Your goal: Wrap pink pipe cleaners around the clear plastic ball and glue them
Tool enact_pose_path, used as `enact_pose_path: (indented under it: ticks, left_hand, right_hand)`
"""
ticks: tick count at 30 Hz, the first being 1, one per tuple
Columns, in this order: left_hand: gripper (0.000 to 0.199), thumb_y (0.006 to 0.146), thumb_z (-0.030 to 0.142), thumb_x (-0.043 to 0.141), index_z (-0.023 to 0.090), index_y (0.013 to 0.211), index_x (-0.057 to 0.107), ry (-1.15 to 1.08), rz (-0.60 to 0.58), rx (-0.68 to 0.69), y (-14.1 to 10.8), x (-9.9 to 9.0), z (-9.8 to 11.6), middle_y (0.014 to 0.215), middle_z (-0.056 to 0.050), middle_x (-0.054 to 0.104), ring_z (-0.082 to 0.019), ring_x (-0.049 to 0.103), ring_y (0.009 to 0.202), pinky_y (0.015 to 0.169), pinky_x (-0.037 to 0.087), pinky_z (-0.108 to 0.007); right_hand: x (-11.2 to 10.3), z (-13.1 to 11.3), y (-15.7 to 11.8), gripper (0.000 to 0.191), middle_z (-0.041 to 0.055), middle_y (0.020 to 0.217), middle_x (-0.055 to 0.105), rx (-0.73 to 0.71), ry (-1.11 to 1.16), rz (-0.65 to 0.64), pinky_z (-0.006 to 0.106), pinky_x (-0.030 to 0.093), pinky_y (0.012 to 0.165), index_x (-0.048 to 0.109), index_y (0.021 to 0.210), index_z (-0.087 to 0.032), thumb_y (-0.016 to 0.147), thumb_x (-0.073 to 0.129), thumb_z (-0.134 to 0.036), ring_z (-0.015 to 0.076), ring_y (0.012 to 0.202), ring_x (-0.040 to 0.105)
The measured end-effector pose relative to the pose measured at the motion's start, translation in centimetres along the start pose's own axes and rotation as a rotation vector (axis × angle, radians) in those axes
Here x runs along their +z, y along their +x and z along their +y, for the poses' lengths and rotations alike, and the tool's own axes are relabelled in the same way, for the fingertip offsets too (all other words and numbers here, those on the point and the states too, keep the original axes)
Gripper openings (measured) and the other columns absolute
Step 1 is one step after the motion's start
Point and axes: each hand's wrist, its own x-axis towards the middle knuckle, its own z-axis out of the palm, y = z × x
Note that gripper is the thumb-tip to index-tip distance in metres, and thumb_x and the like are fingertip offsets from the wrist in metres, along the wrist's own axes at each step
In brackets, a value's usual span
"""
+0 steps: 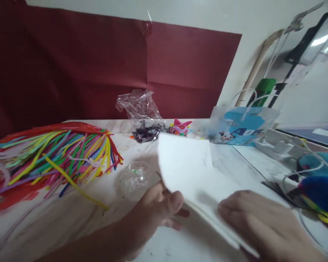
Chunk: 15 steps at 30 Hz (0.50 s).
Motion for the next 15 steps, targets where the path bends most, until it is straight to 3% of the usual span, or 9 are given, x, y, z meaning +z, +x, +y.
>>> enact_pose_path:
  ticks: [3, 8, 10, 12, 15]
  left_hand:
    - [0.073, 0.064, 0.066, 0.069, 0.015, 0.113, 0.054, -0.104, 0.076, -0.072, 0.2, 0.8, -0.7, 0.112, -0.017, 0.067, -0.031, 0.066, 0.096, 0.070, 0.053, -0.037]
    - [0.024, 0.091, 0.027, 0.048, 0.010, 0.107, 0.051, -0.066, 0.250, -0.213, 0.7, 0.4, -2.4, 0.086, -0.012, 0.071, -0.017, 0.068, 0.060, 0.056, 0.049, -0.028]
    - [0.020, 0.093, 0.025, 0.045, 0.010, 0.105, 0.051, -0.064, 0.303, -0.242, 1.0, 0.0, -3.0, 0.084, -0.010, 0.070, -0.015, 0.065, 0.053, 0.052, 0.046, -0.026]
    - [0.023, 0.089, 0.030, 0.054, 0.012, 0.102, 0.053, -0.077, 0.358, -0.209, 1.1, -0.3, -3.5, 0.087, -0.009, 0.070, -0.014, 0.064, 0.052, 0.051, 0.046, -0.026]
    - [0.036, 0.076, 0.037, 0.068, 0.013, 0.099, 0.058, -0.116, 0.396, -0.060, 1.2, -0.7, -3.5, 0.084, -0.009, 0.071, -0.016, 0.063, 0.058, 0.051, 0.047, -0.026]
  right_hand:
    - [2.1, -1.3, 0.5, 0.043, 0.0010, 0.060, 0.053, 0.002, 0.099, -0.070, 0.030, 0.036, 0.047, 0.050, 0.076, -0.019, 0.111, 0.026, -0.023, 0.0155, 0.049, 0.049]
    - [3.2, -0.9, 0.0, 0.051, -0.0026, 0.056, 0.048, 0.172, 0.214, -0.026, 0.025, 0.035, 0.044, 0.045, 0.068, -0.020, 0.112, 0.028, -0.040, 0.0127, 0.045, 0.047]
    - [2.9, -0.8, -0.3, 0.052, -0.0039, 0.056, 0.050, 0.268, 0.285, -0.036, 0.022, 0.039, 0.045, 0.048, 0.068, -0.020, 0.111, 0.030, -0.042, 0.0113, 0.045, 0.050]
    - [2.5, -0.4, -0.9, 0.052, -0.0048, 0.057, 0.054, 0.388, 0.359, -0.030, 0.019, 0.043, 0.045, 0.054, 0.070, -0.021, 0.109, 0.033, -0.049, 0.0111, 0.046, 0.054]
    - [1.3, 1.4, -2.5, 0.047, -0.0011, 0.066, 0.064, 0.673, 0.360, 0.137, 0.019, 0.048, 0.048, 0.064, 0.077, -0.023, 0.099, 0.049, -0.062, 0.0154, 0.056, 0.061]
